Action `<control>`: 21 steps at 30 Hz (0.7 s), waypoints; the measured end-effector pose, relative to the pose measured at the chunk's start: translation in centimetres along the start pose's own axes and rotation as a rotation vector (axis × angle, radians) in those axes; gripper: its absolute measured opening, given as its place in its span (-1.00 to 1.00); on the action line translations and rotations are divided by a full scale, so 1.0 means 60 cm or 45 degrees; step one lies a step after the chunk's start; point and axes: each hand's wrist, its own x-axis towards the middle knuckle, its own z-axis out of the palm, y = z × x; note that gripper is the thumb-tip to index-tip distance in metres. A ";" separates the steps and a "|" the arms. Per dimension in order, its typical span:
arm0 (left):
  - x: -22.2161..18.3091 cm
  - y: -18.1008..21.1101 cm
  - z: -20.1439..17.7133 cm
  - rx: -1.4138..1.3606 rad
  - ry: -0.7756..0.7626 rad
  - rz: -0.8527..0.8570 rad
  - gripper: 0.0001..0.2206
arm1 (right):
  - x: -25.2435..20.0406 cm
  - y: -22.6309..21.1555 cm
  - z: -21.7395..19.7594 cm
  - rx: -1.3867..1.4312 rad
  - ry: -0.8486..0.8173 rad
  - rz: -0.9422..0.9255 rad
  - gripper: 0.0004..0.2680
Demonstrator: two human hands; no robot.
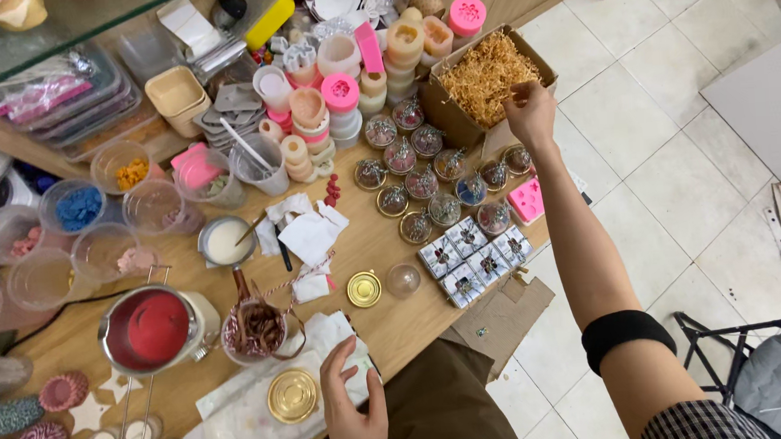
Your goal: The person decorates a small candle container by placing dried botanicals and ornaments inside, untangles a piece of twine, and presses decorative elements into the wax surface.
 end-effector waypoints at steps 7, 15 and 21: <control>0.007 -0.117 0.044 0.157 -0.084 -0.170 -0.48 | 0.037 -0.031 0.029 -0.385 -0.269 0.177 -0.82; 0.070 -0.131 0.157 0.179 -0.066 -0.191 -0.47 | 0.152 0.081 0.030 0.089 0.061 0.015 -0.75; 0.148 -0.001 0.252 0.058 -0.345 -0.067 -0.47 | 0.204 0.037 0.057 -0.472 -0.133 -0.228 -0.55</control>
